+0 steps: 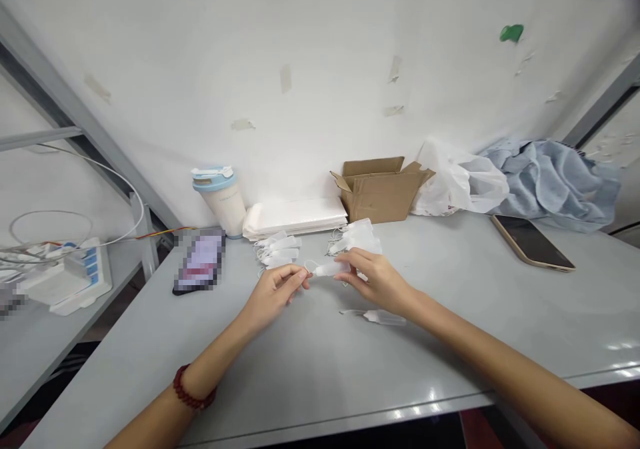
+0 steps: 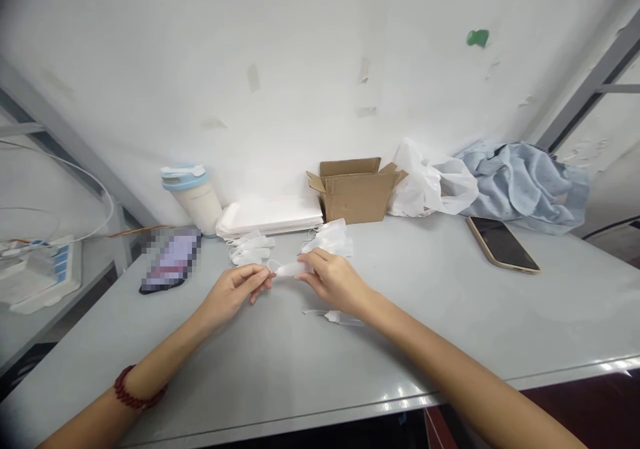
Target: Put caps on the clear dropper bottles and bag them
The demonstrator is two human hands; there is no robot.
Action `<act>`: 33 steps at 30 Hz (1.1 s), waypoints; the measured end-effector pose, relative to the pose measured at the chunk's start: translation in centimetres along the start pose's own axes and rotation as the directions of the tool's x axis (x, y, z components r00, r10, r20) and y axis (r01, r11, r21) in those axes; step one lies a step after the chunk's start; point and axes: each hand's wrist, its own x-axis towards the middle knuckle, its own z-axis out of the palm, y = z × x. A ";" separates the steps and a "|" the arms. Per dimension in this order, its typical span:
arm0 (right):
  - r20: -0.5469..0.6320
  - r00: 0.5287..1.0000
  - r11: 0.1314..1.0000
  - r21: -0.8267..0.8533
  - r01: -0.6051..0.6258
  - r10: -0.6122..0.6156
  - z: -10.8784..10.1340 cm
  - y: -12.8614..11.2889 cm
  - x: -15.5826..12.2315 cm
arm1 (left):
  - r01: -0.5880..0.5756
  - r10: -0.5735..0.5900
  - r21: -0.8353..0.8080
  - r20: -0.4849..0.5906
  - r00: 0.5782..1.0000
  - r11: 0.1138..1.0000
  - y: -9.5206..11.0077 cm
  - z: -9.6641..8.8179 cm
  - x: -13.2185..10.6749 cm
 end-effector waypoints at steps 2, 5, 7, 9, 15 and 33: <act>-0.017 1.000 1.000 -0.017 0.016 -0.016 0.3 -0.1 -0.1 | 0.011 -0.011 -0.004 0.005 1.000 1.000 0.1 0.1 0.0; -0.017 0.999 0.998 -0.051 0.038 -0.039 0.6 -0.4 -0.4 | 0.023 -0.022 -0.029 0.011 1.000 0.999 0.3 0.1 0.0; 0.007 0.999 0.997 -0.057 0.046 -0.046 0.7 -0.7 -0.6 | 0.029 -0.027 -0.062 0.027 0.999 0.998 0.3 0.0 -0.1; 0.019 0.998 0.997 -0.049 0.059 -0.058 0.8 -1.1 -0.8 | 0.027 -0.023 -0.100 0.046 0.999 0.995 0.3 -0.1 -0.3; 0.008 0.996 0.994 -0.075 0.084 -0.083 1.4 -1.7 -1.3 | 0.025 -0.017 -0.175 0.050 0.999 0.984 -0.4 -0.1 -0.4; -0.048 0.996 0.996 -0.054 0.076 -0.078 1.4 -1.1 -0.8 | 0.022 -0.017 -0.117 0.045 0.999 0.993 -0.7 -0.5 0.4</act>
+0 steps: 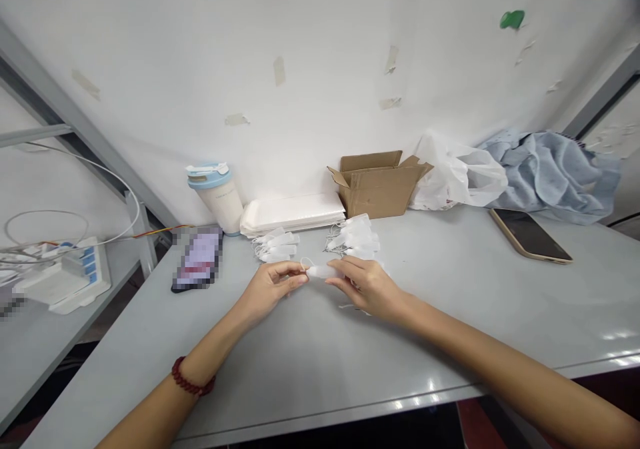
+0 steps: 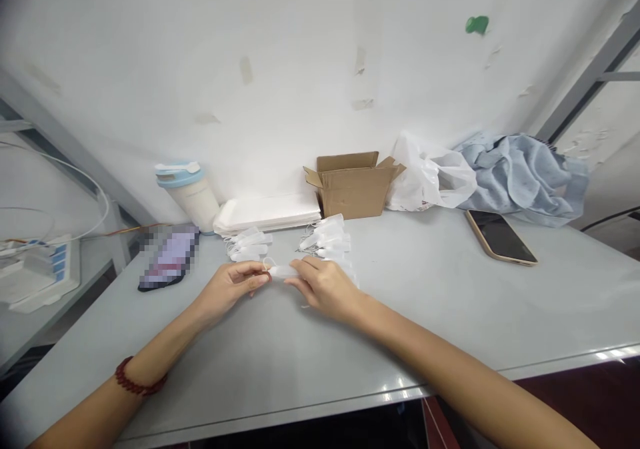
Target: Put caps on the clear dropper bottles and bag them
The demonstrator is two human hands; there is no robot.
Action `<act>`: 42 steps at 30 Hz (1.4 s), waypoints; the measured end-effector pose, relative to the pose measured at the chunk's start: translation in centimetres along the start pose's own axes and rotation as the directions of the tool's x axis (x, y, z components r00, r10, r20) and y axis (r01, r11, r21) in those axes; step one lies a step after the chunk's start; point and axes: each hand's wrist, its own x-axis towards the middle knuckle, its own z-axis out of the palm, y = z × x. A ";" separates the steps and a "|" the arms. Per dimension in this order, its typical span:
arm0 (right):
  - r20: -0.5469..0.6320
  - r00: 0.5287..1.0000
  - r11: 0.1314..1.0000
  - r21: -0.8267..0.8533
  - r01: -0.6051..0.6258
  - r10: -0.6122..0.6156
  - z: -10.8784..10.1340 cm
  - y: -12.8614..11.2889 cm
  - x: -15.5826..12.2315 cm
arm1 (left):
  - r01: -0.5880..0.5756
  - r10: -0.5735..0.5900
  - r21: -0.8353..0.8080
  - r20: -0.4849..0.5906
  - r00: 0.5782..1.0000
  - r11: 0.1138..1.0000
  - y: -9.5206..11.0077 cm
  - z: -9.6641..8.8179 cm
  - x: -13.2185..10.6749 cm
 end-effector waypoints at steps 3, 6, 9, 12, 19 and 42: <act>-0.003 1.000 1.000 -0.023 0.003 -0.003 -0.2 0.2 0.1 | 0.008 -0.008 -0.009 -0.016 1.000 1.000 0.0 -0.2 0.0; -0.002 1.000 0.999 -0.050 0.008 -0.009 -0.3 0.4 0.0 | -0.007 0.007 -0.009 -0.046 0.999 1.000 0.5 -0.2 -0.2; 0.001 1.000 0.998 -0.062 0.015 -0.015 -0.2 0.3 0.0 | -0.014 0.016 0.036 -0.052 0.999 0.999 1.2 -0.1 -0.4; 0.000 1.000 0.998 -0.062 0.031 -0.031 -0.1 0.2 -0.1 | -0.005 0.008 0.066 -0.048 0.999 0.998 1.5 -0.1 -0.5; 0.003 1.000 0.997 -0.076 0.024 -0.023 -0.3 0.3 0.1 | -0.033 0.034 0.100 -0.014 0.999 0.994 1.2 -0.2 -0.5; -0.006 1.000 1.000 -0.011 0.009 -0.009 -0.9 0.8 0.2 | -0.049 0.049 0.028 -0.010 0.999 0.998 1.3 0.0 -0.7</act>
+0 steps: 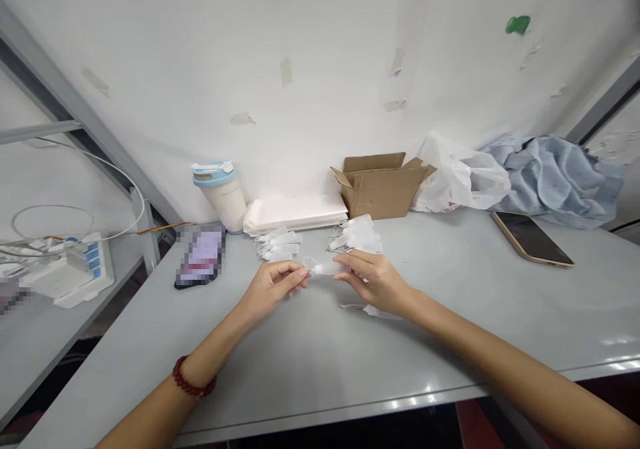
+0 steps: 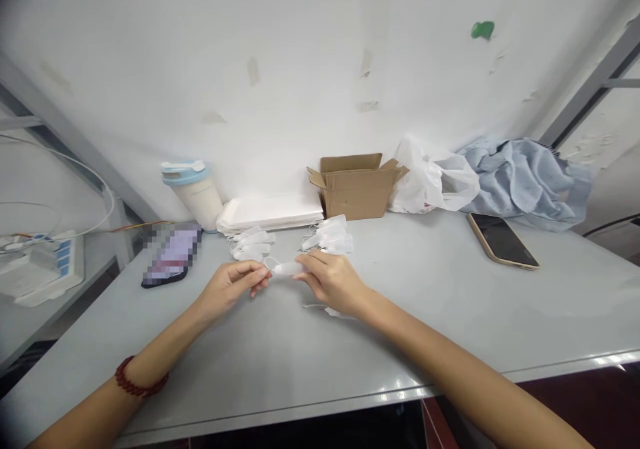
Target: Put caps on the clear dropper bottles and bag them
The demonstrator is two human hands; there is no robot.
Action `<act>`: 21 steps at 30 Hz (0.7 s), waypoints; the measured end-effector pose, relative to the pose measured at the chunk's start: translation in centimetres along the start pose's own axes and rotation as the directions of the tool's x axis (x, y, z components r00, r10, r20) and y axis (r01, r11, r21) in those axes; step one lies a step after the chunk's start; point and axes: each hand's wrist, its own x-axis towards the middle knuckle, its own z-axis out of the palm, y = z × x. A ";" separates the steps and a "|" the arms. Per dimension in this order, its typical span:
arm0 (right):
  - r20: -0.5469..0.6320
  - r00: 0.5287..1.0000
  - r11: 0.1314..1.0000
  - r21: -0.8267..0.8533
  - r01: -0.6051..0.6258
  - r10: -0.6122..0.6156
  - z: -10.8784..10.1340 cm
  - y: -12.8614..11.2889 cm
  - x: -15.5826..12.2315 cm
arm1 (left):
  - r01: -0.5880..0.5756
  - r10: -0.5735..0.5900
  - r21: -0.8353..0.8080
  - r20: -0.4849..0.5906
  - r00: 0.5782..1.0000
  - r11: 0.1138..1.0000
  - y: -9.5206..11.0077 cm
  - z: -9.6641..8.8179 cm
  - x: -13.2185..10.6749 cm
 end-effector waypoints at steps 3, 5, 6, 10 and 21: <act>0.016 1.000 1.000 -0.017 0.002 -0.002 0.1 0.0 -0.1 | -0.006 0.006 0.017 0.003 1.000 1.000 0.1 0.2 0.0; 0.046 0.999 1.000 -0.023 -0.019 0.021 0.0 0.0 0.0 | -0.016 0.016 0.017 -0.008 1.000 1.000 0.0 -0.1 0.1; 0.071 0.997 0.999 -0.026 -0.035 0.037 -0.1 0.1 0.1 | -0.021 0.021 0.014 -0.031 0.999 1.000 -0.1 -0.4 0.2; 0.248 0.958 0.989 -0.082 -0.126 0.143 -1.5 0.2 0.6 | -0.065 0.057 -0.014 -0.309 0.949 0.998 -0.9 -2.7 0.9; 0.662 0.663 0.936 -0.205 -0.288 0.349 -5.0 -0.9 1.4 | -0.021 0.031 0.025 -0.614 0.788 0.999 -2.9 -4.4 2.7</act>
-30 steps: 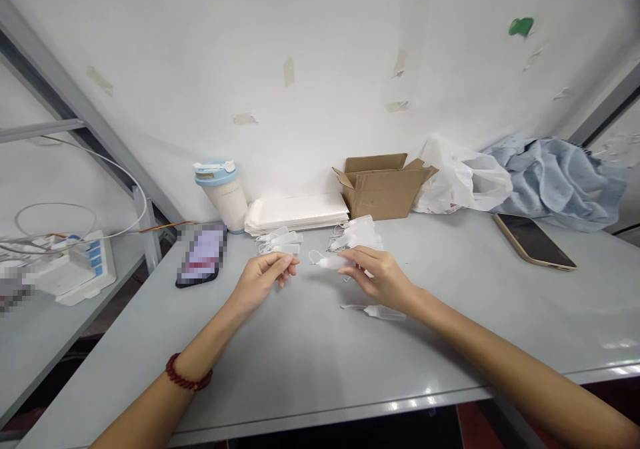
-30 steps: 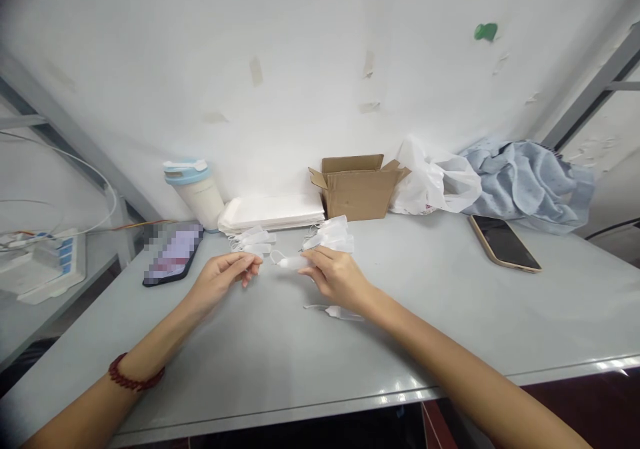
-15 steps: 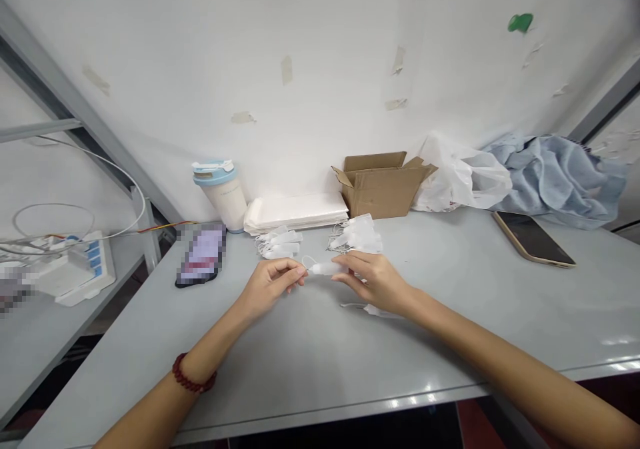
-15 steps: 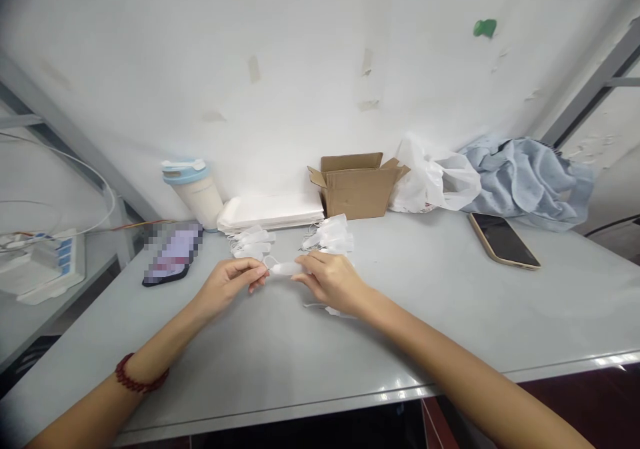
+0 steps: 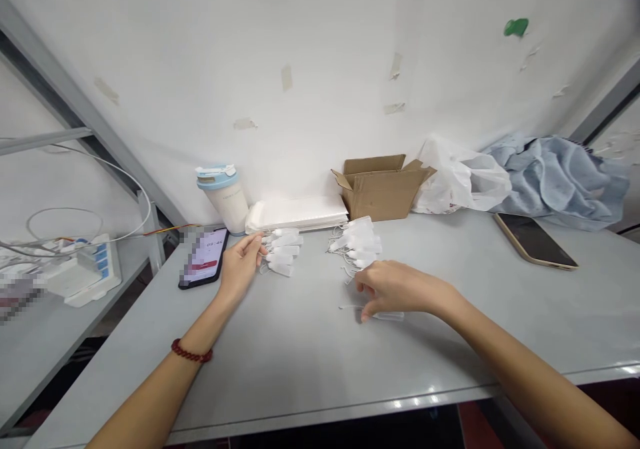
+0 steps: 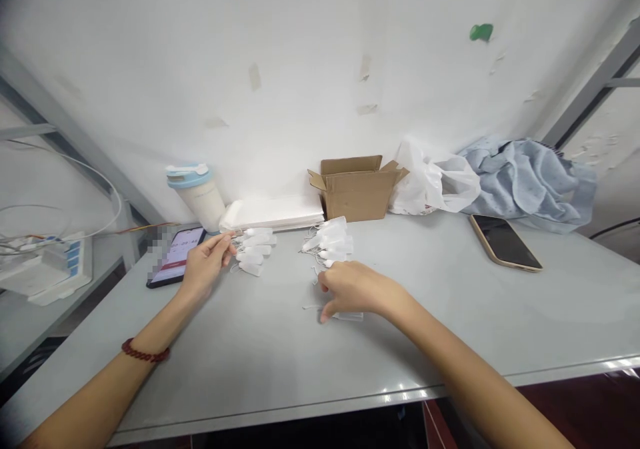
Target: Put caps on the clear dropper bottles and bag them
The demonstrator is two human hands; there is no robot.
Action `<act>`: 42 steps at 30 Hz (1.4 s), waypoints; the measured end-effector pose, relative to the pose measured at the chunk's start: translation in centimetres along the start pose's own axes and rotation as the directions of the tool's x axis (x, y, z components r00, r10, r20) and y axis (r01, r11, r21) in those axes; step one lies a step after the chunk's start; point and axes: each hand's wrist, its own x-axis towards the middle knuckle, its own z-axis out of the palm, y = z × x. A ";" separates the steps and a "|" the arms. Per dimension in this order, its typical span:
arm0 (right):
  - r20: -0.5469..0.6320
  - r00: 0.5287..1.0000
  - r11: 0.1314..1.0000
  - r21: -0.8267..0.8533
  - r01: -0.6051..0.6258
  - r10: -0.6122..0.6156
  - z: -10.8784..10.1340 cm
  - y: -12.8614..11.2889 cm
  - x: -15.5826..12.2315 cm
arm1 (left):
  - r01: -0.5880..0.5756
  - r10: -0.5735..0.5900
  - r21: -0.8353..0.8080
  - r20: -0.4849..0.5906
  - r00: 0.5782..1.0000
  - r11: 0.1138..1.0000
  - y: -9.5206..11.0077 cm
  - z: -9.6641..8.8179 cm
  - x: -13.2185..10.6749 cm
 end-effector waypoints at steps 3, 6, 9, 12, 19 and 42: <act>0.040 0.999 0.999 -0.047 0.013 -0.011 0.2 -0.1 -0.1 | 0.000 -0.003 -0.039 -0.079 0.997 0.999 0.2 -0.2 0.0; 0.063 0.997 0.995 -0.090 0.047 -0.041 0.6 -0.2 -0.2 | -0.040 0.031 -0.058 -0.153 0.988 0.998 0.6 -0.4 -0.3; 0.011 0.994 0.990 -0.081 0.111 -0.111 0.6 -0.3 -0.2 | -0.134 0.138 0.036 -0.121 0.983 0.990 1.2 -0.1 -1.5; -0.158 0.975 0.988 -0.005 0.157 -0.156 0.4 -0.4 0.1 | -0.265 0.243 0.202 0.131 0.961 0.943 1.9 0.9 -3.4; -0.393 0.902 0.970 0.082 0.229 -0.179 1.3 -0.7 1.2 | -0.234 0.078 0.171 0.625 0.776 0.957 2.5 3.0 -6.0; -0.434 0.880 0.972 0.037 0.231 -0.193 4.1 -0.4 2.5 | -0.080 -0.006 0.098 0.665 0.747 0.992 2.6 3.0 -6.1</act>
